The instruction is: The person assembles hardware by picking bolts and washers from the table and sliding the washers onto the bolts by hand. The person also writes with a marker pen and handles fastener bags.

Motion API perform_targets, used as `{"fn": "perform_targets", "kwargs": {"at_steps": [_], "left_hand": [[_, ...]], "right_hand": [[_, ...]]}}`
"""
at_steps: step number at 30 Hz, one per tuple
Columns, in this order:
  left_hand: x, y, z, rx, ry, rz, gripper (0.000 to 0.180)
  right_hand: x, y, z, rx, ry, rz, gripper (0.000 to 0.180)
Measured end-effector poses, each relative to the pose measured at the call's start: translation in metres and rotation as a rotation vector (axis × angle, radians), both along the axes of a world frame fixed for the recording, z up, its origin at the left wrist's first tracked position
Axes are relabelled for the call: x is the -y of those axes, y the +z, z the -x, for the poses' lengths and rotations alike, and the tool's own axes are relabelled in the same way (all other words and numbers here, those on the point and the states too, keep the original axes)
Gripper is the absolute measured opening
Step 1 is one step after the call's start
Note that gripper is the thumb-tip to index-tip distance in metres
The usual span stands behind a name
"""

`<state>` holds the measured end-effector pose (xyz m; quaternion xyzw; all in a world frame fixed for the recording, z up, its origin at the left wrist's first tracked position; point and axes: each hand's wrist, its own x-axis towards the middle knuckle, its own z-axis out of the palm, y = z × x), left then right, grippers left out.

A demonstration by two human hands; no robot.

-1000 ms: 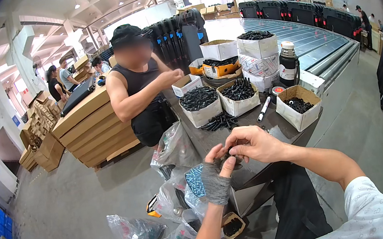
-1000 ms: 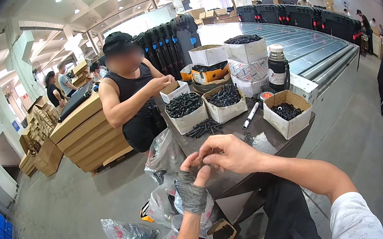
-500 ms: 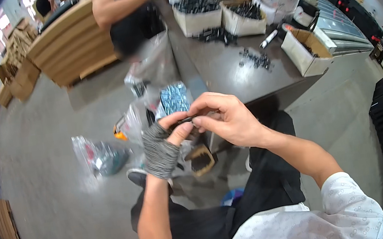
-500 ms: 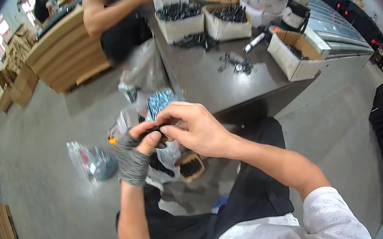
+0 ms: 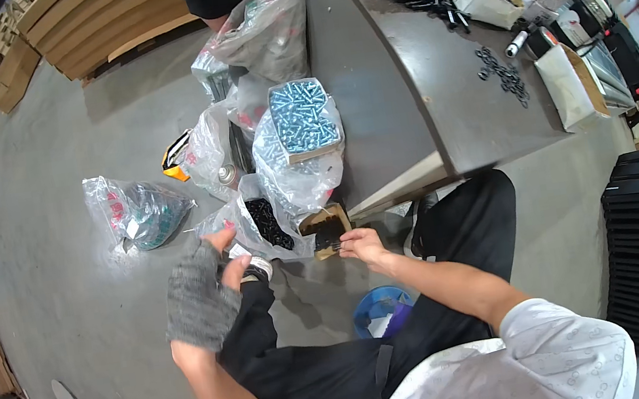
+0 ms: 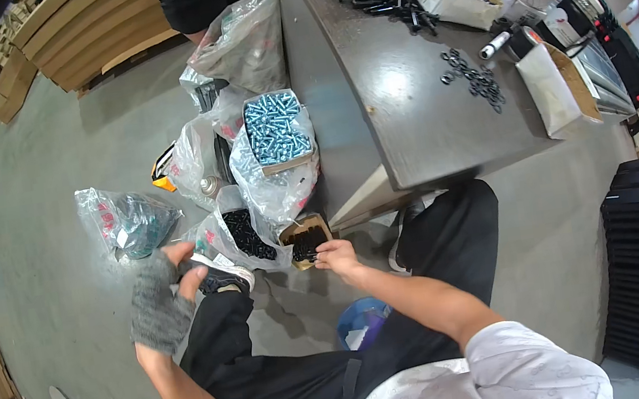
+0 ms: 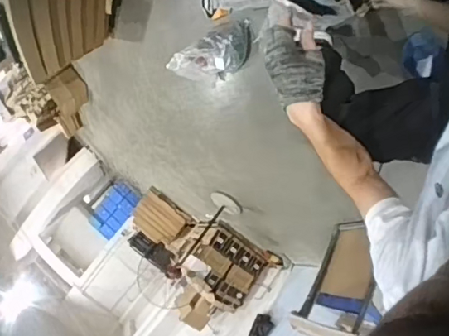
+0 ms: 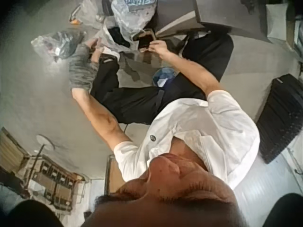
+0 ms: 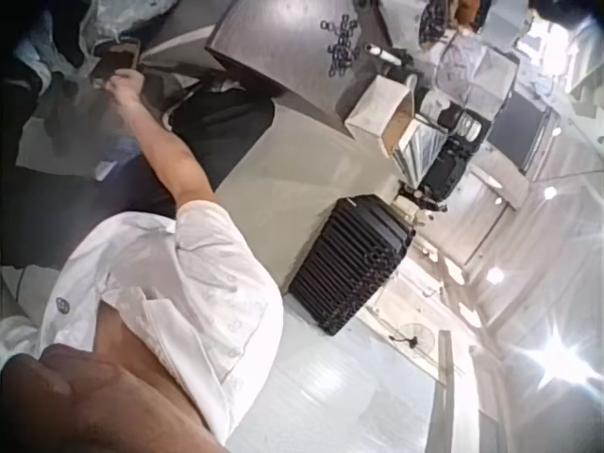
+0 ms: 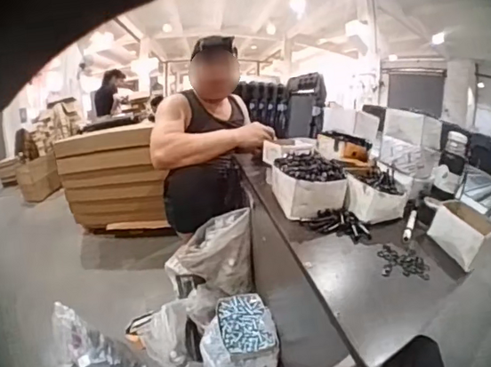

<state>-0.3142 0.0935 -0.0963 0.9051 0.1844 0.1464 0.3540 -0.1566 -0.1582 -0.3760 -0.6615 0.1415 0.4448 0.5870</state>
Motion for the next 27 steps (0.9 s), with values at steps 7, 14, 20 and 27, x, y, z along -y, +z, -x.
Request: {"fn": "perform_targets", "kwargs": {"at_steps": [7, 14, 20, 27], "left_hand": [[-0.011, -0.001, -0.007, -0.236, 0.010, 0.044, 0.036], [-0.020, -0.008, -0.012, -0.345, -0.041, 0.000, 0.037], [-0.018, -0.019, -0.011, -0.365, -0.069, 0.067, 0.038], [-0.017, -0.015, -0.007, -0.393, -0.095, 0.082, 0.042]], "right_hand": [[-0.050, -0.125, -0.008, -0.127, -0.766, 0.132, 0.018], [-0.086, -0.200, 0.013, -0.006, -0.882, 0.003, 0.015], [-0.124, -0.271, -0.011, -0.097, -0.902, 0.062, 0.017], [-0.118, -0.266, 0.047, -0.132, -0.876, 0.188, 0.019]]}}
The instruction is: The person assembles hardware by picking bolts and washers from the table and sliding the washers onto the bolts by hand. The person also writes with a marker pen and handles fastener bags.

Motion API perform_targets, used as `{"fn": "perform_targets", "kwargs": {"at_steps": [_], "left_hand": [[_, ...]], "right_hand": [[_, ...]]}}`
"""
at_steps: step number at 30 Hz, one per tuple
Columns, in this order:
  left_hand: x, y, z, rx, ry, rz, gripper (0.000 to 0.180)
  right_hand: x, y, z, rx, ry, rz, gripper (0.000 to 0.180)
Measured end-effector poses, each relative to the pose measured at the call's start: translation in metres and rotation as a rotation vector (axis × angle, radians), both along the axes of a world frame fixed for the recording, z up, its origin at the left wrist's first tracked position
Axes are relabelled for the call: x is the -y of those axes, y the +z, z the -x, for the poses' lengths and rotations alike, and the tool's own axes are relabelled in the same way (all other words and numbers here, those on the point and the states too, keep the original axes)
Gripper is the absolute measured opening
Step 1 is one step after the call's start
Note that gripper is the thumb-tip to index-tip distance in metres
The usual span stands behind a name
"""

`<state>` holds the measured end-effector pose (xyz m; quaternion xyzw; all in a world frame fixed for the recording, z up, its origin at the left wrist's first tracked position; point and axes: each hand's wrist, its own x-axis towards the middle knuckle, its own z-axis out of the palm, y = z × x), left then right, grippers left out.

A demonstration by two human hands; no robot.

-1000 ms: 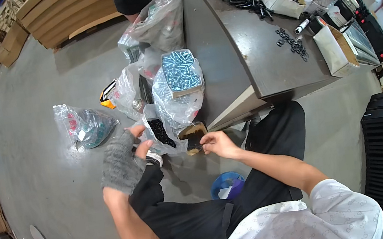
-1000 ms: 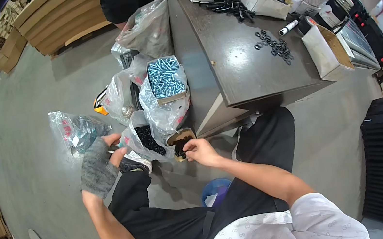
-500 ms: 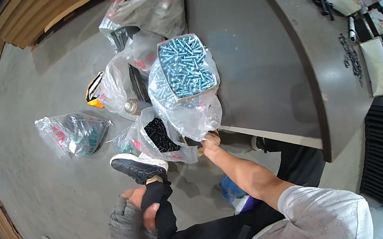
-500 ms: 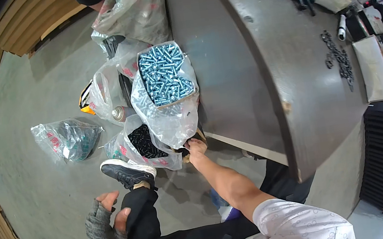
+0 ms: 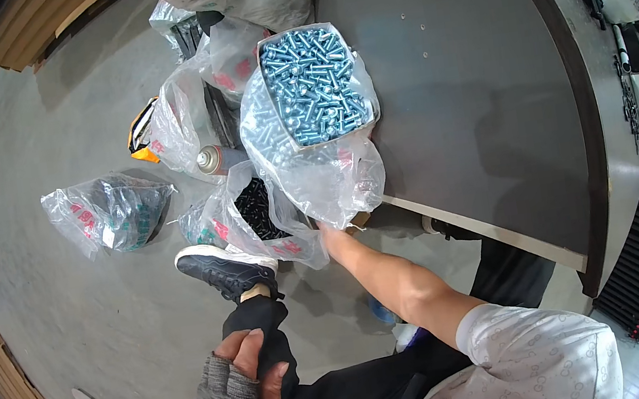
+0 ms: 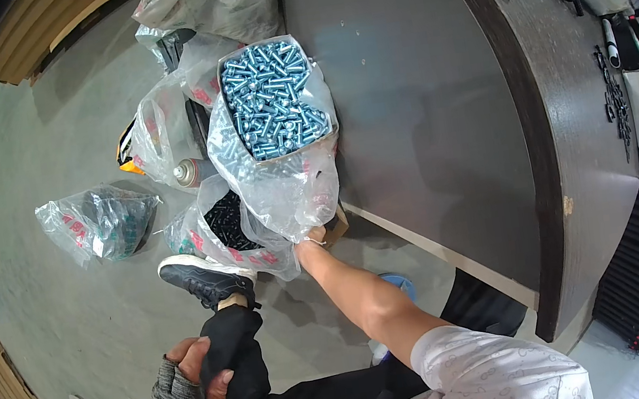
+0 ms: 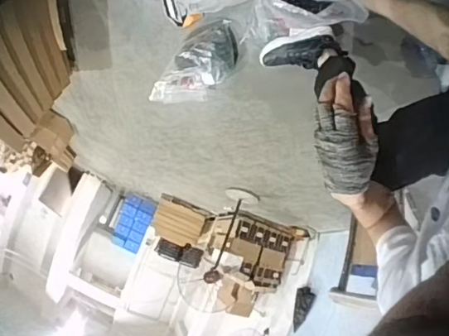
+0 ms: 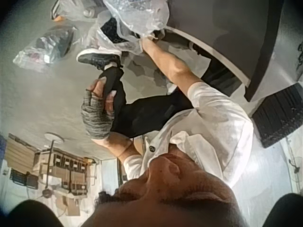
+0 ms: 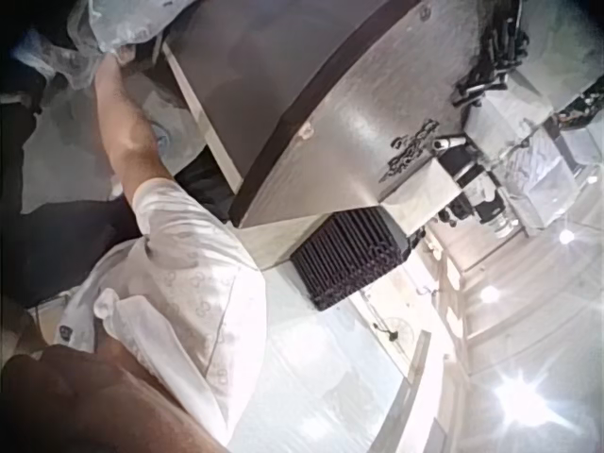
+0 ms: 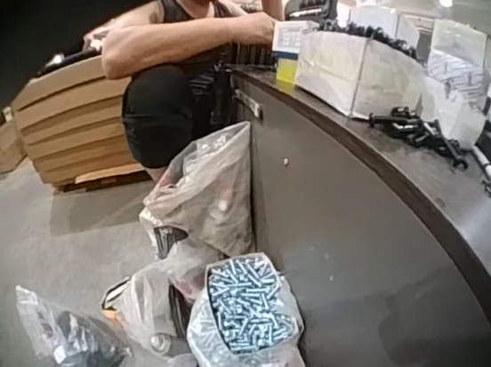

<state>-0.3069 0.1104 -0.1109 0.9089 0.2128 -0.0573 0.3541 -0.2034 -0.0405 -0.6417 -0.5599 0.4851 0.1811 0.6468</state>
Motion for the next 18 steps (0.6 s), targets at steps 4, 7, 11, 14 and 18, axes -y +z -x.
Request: {"fn": "perform_targets", "kwargs": {"at_steps": [4, 7, 11, 14, 18], "left_hand": [[0.005, -0.002, -0.004, -0.010, -0.039, 0.005, 0.047], [0.007, 0.002, -0.003, 0.000, -0.040, -0.004, 0.046], [0.010, 0.006, -0.005, 0.005, -0.036, -0.019, 0.045], [0.015, 0.011, -0.014, 0.066, -0.014, -0.013, 0.040], [0.014, 0.009, -0.006, 0.004, 0.001, -0.040, 0.039]], "right_hand": [[-0.020, 0.011, -0.020, -0.003, 0.006, 0.051, 0.020], [-0.015, 0.021, -0.013, -0.017, 0.016, 0.076, 0.021], [-0.004, 0.038, -0.010, -0.030, 0.035, 0.120, 0.022], [0.009, 0.043, -0.018, -0.014, 0.037, 0.144, 0.023], [0.020, 0.060, 0.010, 0.396, 0.619, 0.387, 0.034]]}}
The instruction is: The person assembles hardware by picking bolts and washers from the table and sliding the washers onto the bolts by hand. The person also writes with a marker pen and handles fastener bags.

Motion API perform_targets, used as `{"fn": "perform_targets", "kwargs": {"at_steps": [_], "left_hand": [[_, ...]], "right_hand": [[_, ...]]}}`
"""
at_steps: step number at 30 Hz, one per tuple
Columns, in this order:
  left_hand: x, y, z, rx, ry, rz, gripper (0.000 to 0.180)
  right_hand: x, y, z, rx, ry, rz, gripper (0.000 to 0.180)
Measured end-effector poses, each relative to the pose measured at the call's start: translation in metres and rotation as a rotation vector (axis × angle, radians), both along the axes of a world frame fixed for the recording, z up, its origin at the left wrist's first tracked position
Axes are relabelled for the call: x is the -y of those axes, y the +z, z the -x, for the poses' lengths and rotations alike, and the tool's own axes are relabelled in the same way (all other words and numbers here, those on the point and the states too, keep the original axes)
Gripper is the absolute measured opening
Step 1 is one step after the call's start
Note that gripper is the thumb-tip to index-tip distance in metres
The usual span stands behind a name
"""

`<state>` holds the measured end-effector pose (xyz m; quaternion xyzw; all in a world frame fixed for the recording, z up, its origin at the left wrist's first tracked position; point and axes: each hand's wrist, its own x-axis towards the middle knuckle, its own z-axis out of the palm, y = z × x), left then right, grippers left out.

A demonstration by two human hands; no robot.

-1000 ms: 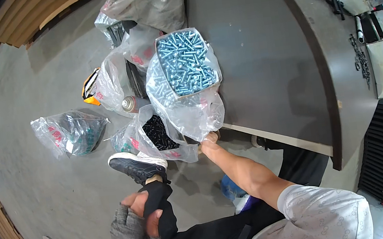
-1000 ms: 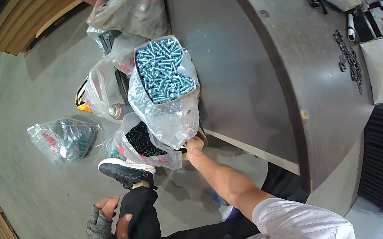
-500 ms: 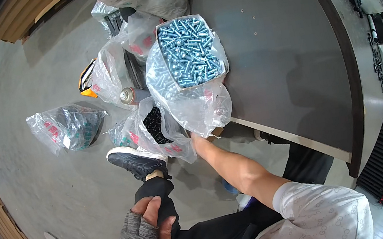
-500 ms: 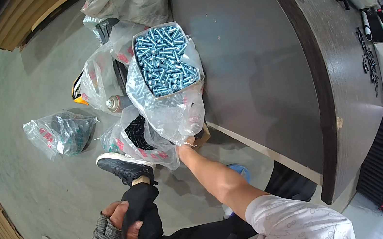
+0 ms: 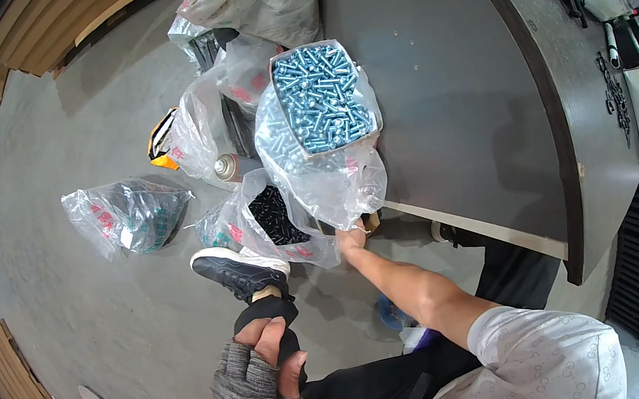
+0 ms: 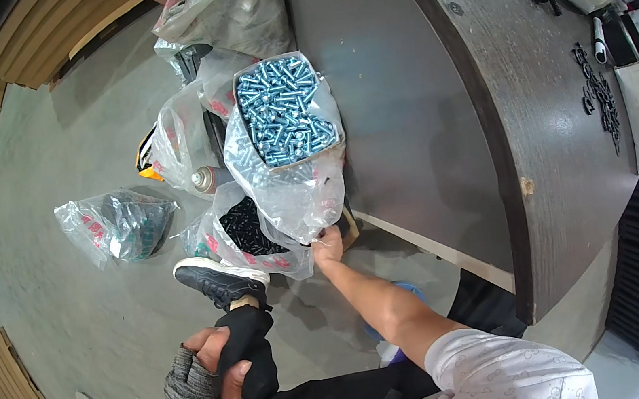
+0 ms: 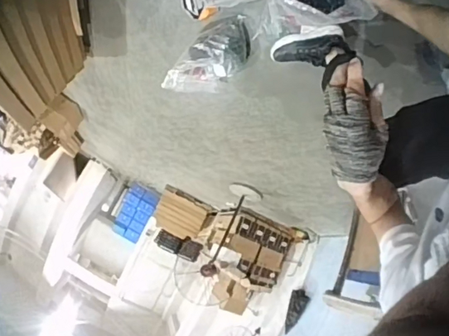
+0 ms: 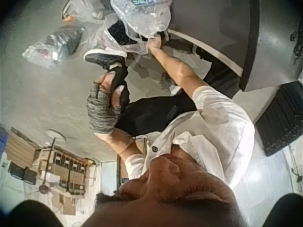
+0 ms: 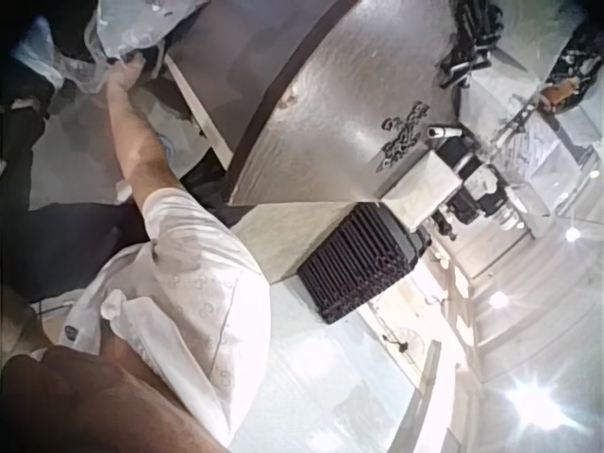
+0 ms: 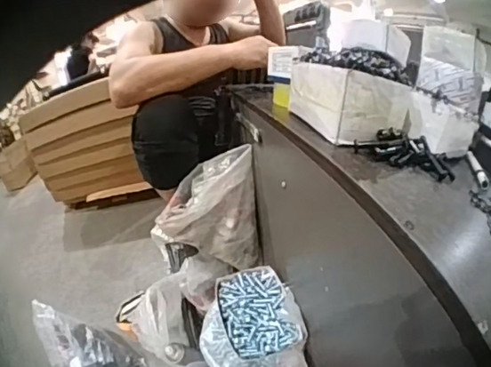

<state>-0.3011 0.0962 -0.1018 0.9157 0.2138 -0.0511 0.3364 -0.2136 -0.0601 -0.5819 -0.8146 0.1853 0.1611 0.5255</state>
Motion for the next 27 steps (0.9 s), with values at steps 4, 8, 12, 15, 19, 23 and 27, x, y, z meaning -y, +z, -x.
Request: {"fn": "perform_targets", "kwargs": {"at_steps": [4, 8, 12, 15, 19, 23, 27], "left_hand": [[-0.004, 0.007, 0.006, -0.067, -0.032, -0.015, 0.043], [0.003, -0.005, -0.017, 0.049, -0.057, 0.051, 0.041], [0.000, 0.002, -0.012, -0.029, -0.054, 0.044, 0.046], [0.001, 0.003, -0.011, -0.014, -0.044, 0.036, 0.043], [0.003, 0.006, -0.025, 0.100, -0.073, 0.022, 0.037], [0.000, 0.014, -0.026, 0.109, 0.004, -0.022, 0.036], [0.005, 0.016, -0.033, 0.245, -0.005, -0.137, 0.031]], "right_hand": [[-0.009, -0.028, 0.014, 0.085, 0.504, 0.340, 0.046], [0.071, -0.120, -0.041, 0.217, 0.470, 0.202, 0.051], [0.051, -0.128, -0.010, 0.127, 0.408, 0.062, 0.049], [0.044, -0.122, -0.012, 0.093, 0.354, -0.024, 0.047], [0.038, -0.099, -0.051, 0.103, 0.267, -0.135, 0.046], [0.010, 0.018, -0.050, 0.132, 0.393, 0.241, 0.034], [0.029, 0.107, -0.054, 0.060, 0.492, 0.164, 0.026]]}}
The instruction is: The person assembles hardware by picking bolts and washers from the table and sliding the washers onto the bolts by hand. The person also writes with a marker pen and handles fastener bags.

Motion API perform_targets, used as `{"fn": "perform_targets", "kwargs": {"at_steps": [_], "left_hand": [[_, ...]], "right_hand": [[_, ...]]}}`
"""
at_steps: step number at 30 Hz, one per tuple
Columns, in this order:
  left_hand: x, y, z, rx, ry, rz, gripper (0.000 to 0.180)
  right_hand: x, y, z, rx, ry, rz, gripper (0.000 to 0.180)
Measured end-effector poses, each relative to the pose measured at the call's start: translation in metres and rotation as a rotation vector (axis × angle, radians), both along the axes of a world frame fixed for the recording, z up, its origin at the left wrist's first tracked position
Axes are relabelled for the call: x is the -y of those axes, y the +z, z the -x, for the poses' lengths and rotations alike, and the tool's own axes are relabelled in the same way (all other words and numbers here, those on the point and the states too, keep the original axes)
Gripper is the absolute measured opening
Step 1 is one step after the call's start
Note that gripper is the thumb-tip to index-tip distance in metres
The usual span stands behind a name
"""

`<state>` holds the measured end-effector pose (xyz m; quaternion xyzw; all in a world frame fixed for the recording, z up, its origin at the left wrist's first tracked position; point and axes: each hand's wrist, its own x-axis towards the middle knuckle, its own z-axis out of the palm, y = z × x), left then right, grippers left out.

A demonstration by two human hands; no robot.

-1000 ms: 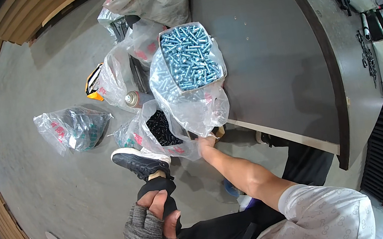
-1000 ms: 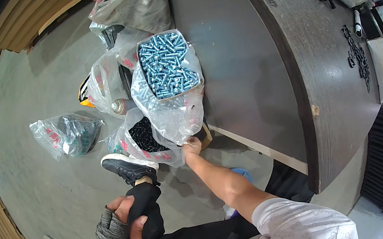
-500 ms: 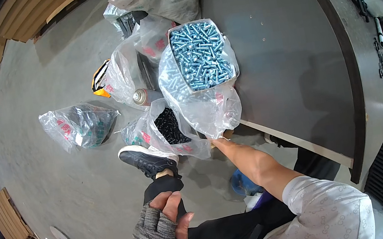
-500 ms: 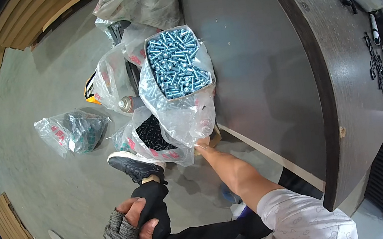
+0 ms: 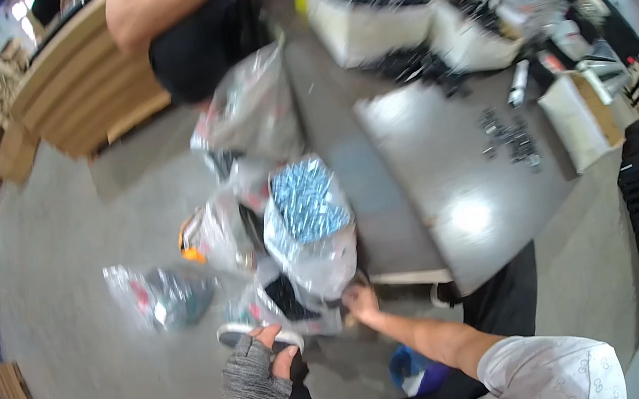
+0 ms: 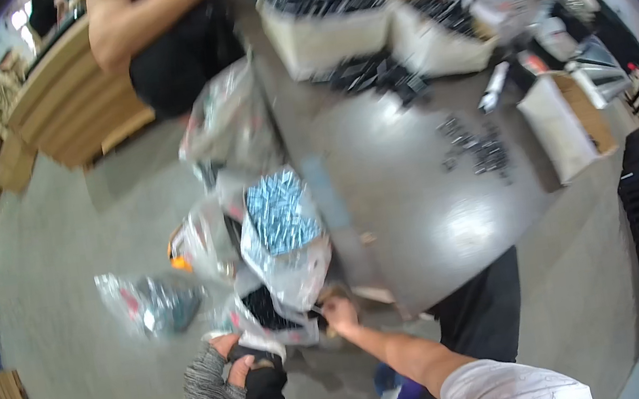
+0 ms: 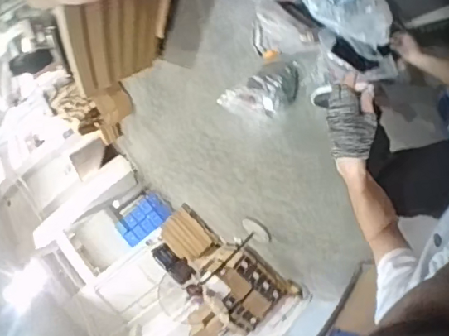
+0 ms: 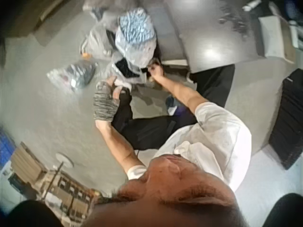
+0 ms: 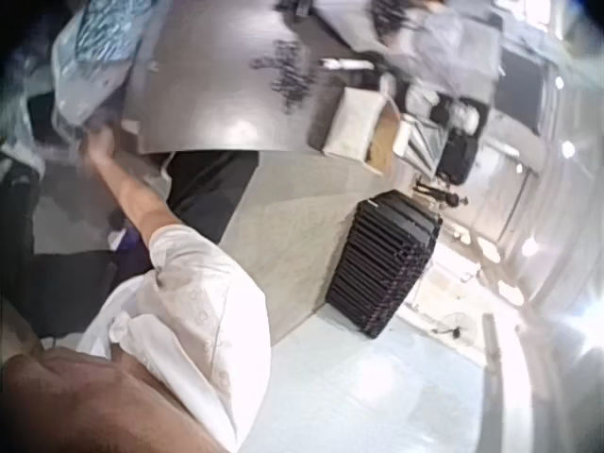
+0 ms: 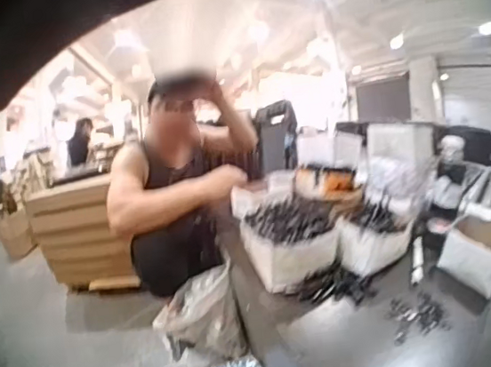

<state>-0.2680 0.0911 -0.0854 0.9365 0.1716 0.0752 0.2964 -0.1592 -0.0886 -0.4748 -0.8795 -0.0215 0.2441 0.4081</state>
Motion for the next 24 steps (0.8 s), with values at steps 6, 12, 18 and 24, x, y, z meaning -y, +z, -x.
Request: {"fn": "perform_targets", "kwargs": {"at_steps": [6, 12, 18, 24], "left_hand": [[0.033, 0.003, -0.051, 0.312, -0.072, 0.192, 0.025], [0.065, 0.044, -0.139, 0.659, -0.170, 0.150, 0.026], [0.076, 0.091, -0.261, 0.752, -0.191, -0.147, 0.030], [0.055, 0.082, -0.319, 0.446, -0.148, -0.287, 0.036]], "right_hand": [[0.057, 0.081, -0.004, -0.042, 0.719, -0.152, 0.027], [0.089, 0.235, -0.026, 0.046, 1.210, -0.439, 0.024], [0.137, 0.297, -0.058, 0.078, 1.066, -0.414, 0.027], [0.161, 0.273, -0.071, 0.146, 1.002, -0.452, 0.027]]}}
